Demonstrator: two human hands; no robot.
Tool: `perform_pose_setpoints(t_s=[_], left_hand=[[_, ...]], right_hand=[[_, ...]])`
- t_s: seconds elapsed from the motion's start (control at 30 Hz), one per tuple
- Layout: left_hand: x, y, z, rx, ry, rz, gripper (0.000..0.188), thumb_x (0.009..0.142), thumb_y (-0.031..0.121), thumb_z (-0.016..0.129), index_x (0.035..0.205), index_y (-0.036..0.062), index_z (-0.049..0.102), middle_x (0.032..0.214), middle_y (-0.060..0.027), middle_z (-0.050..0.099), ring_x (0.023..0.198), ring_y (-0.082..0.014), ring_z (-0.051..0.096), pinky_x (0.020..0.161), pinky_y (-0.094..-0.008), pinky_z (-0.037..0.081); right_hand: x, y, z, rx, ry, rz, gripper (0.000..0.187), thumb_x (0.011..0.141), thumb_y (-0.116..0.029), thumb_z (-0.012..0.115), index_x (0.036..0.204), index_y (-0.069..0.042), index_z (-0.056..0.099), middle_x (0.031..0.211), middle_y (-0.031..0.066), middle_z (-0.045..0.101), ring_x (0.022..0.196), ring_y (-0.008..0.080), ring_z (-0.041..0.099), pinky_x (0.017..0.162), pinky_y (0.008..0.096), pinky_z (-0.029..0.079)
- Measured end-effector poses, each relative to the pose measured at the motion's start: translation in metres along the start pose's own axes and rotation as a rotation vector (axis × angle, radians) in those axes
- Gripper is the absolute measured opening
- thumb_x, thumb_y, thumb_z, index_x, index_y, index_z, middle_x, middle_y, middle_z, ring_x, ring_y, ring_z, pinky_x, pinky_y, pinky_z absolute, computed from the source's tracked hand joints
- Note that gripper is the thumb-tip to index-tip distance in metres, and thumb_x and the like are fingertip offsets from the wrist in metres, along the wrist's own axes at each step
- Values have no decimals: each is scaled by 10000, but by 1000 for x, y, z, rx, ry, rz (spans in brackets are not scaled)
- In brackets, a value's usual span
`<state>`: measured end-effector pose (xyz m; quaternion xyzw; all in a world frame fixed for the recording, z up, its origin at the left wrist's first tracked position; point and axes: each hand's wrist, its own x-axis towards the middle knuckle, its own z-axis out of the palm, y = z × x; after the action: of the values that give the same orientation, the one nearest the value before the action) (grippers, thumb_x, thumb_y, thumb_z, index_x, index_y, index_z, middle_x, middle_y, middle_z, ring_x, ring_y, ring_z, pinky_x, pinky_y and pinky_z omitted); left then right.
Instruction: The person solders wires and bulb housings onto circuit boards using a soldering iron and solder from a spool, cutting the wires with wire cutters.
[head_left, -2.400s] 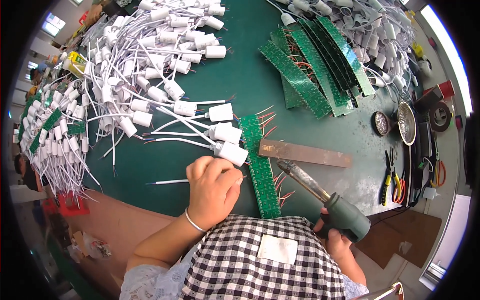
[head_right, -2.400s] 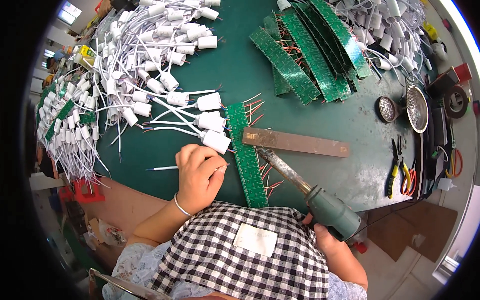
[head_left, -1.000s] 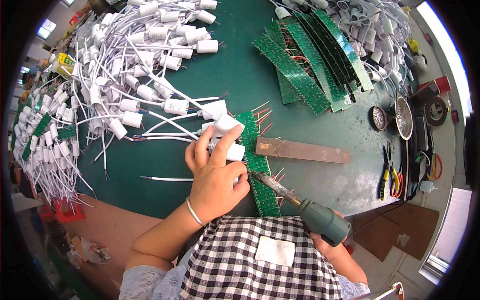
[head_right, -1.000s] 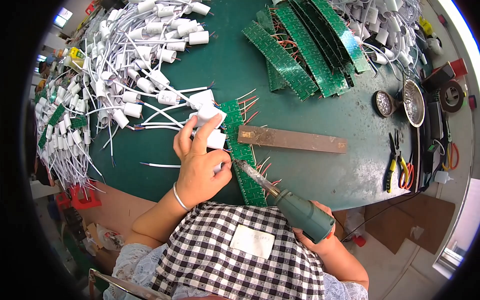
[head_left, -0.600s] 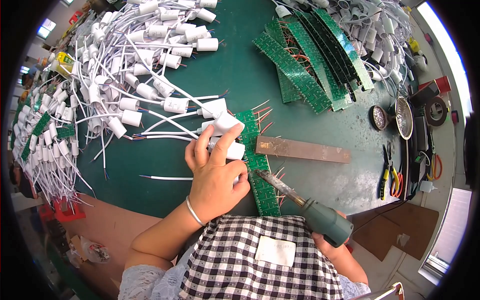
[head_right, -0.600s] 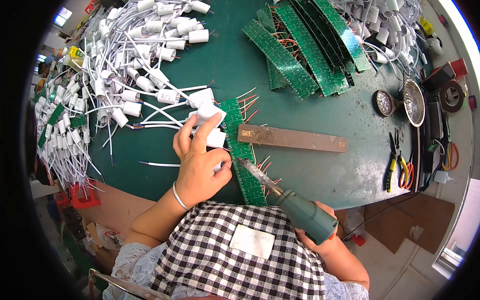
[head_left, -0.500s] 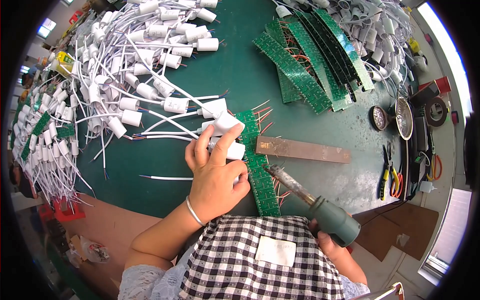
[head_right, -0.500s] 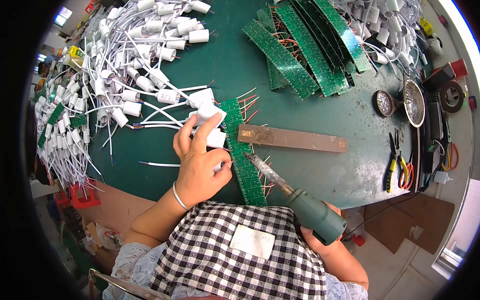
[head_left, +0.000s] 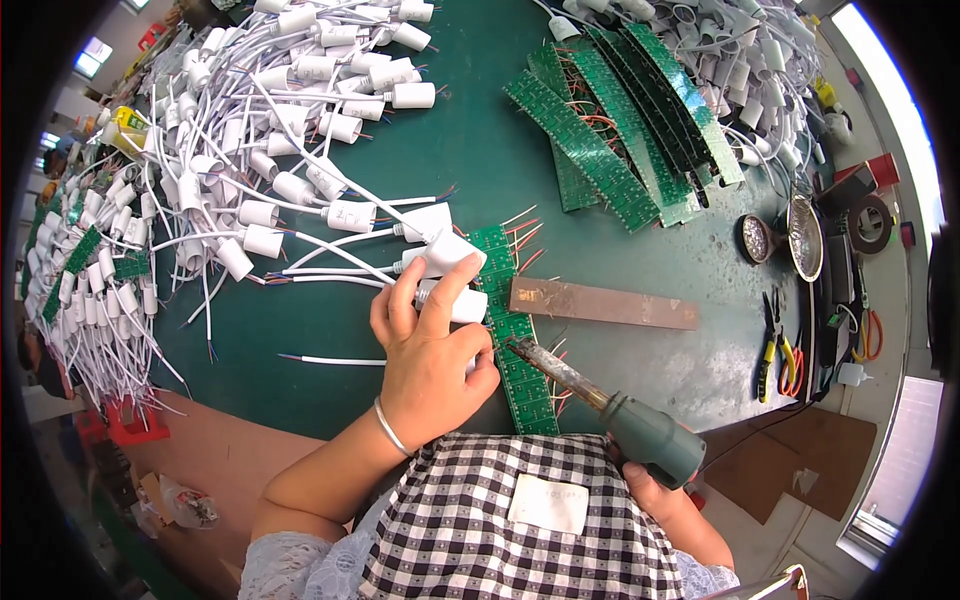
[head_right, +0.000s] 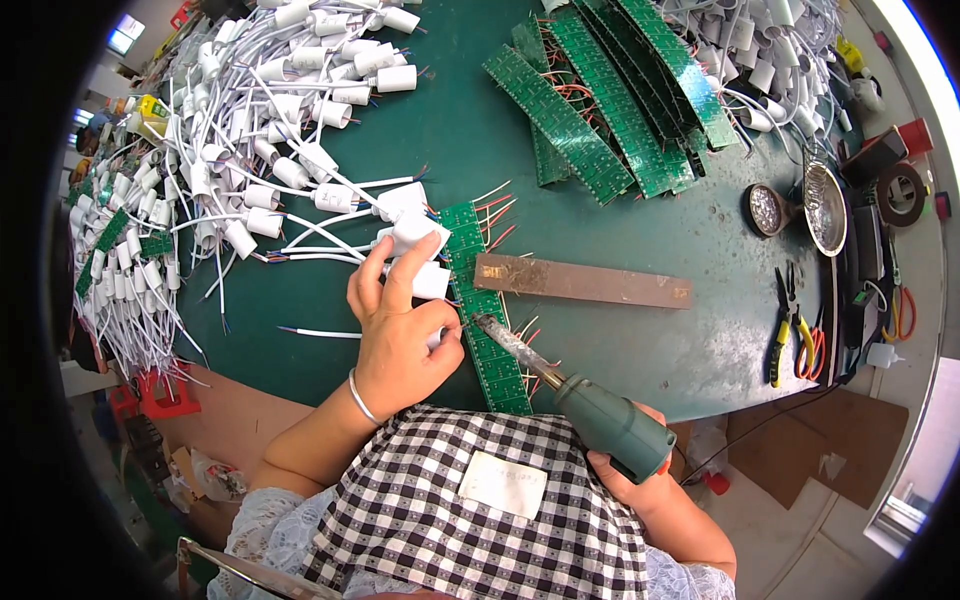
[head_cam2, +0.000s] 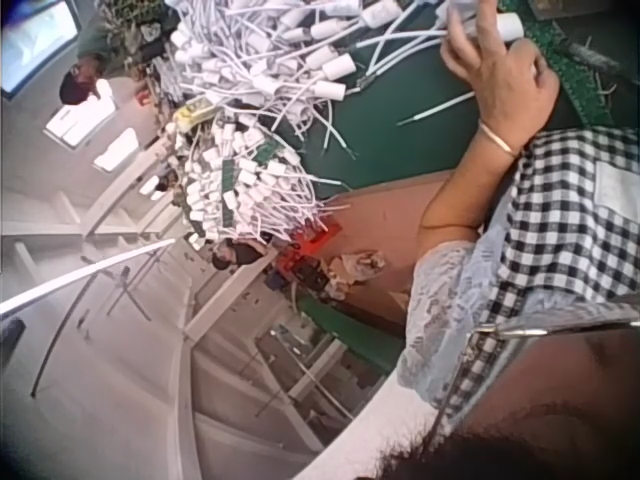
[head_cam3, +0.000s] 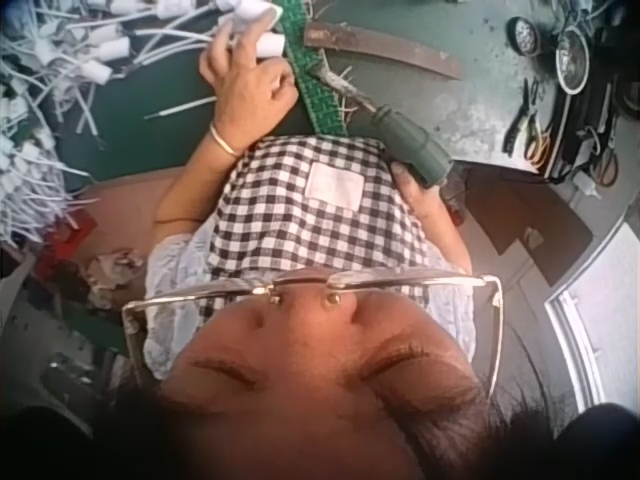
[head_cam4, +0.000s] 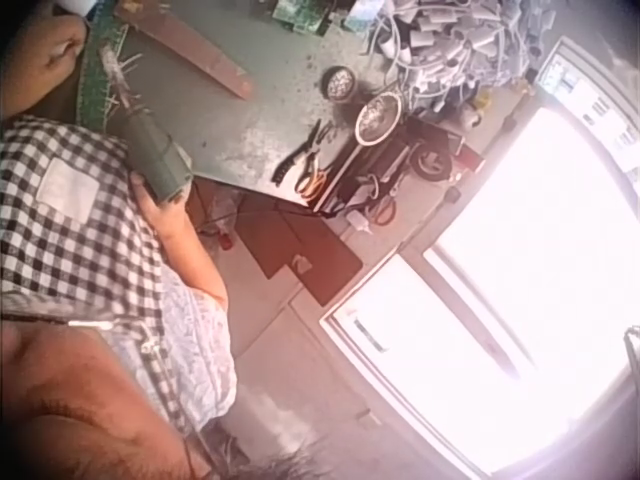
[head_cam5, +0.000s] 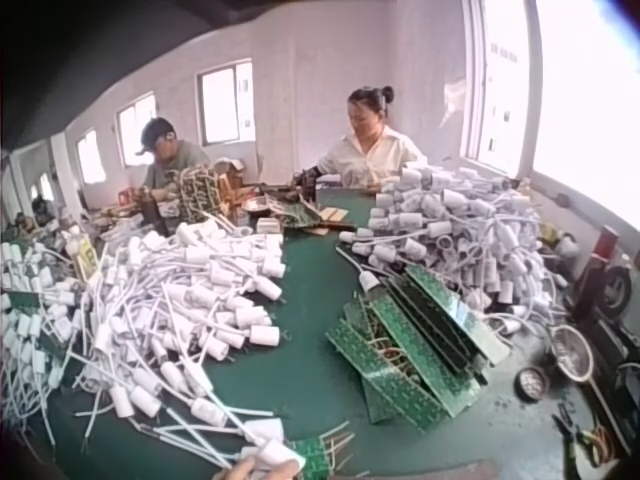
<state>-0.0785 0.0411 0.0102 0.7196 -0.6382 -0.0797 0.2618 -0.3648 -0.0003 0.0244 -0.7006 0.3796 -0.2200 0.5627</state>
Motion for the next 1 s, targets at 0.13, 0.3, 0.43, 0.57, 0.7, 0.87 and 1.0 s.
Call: perform_pose_setpoints(t_s=[0.13, 0.3, 0.43, 0.57, 0.7, 0.87, 1.0], left_hand=[[0, 0, 0, 18, 13, -1, 90, 653, 86, 694, 641, 95, 605, 1455, -112, 379, 1336, -436, 228, 1048, -542, 164], [1, 1, 1, 22, 14, -6, 88, 658, 88, 694, 647, 93, 607, 1452, -111, 384, 1334, -431, 233, 1043, -539, 169], [1, 1, 2, 24, 23, -1, 81, 661, 88, 689, 648, 88, 609, 1450, -112, 388, 1330, -426, 239, 1040, -535, 175], [1, 1, 3, 32, 30, -2, 76, 660, 85, 682, 644, 85, 608, 1448, -111, 391, 1326, -423, 244, 1037, -532, 177], [1, 1, 3, 36, 30, -1, 77, 657, 84, 681, 640, 85, 606, 1448, -110, 390, 1327, -422, 244, 1037, -530, 177], [1, 1, 3, 31, 36, 0, 84, 651, 84, 682, 634, 88, 601, 1449, -103, 390, 1328, -421, 242, 1038, -529, 177], [0, 1, 5, 36, 44, -1, 84, 650, 88, 682, 633, 90, 599, 1447, -99, 393, 1326, -420, 247, 1037, -529, 179]], right_hand=[[-3, 3, -3, -33, -37, 23, 300, 813, -178, 676, 1061, -12, 652, 1014, 121, 664, 896, 303, 615, 827, 391, 470], [-4, 4, -5, -154, -55, -16, 324, 806, -174, 692, 1085, -16, 647, 1078, 127, 645, 1004, 310, 578, 883, 396, 444], [-1, 0, -4, -160, -62, -73, 317, 807, -177, 695, 1080, -22, 650, 1070, 121, 649, 997, 307, 582, 877, 393, 445], [-6, 5, -3, -116, -39, 32, 297, 817, -187, 684, 1068, -31, 653, 1040, 108, 656, 963, 296, 592, 860, 388, 447], [-5, 8, -3, 35, -66, 4, 280, 829, -198, 664, 1059, -40, 655, 1005, 97, 666, 940, 293, 596, 869, 394, 432], [-20, 17, -1, 15, 37, 129, 270, 821, -196, 667, 1048, -51, 660, 995, 92, 670, 936, 296, 599, 901, 407, 411], [-12, 11, -4, -24, -25, 136, 283, 810, -198, 681, 1049, -47, 660, 1007, 97, 666, 937, 304, 597, 902, 408, 416]])
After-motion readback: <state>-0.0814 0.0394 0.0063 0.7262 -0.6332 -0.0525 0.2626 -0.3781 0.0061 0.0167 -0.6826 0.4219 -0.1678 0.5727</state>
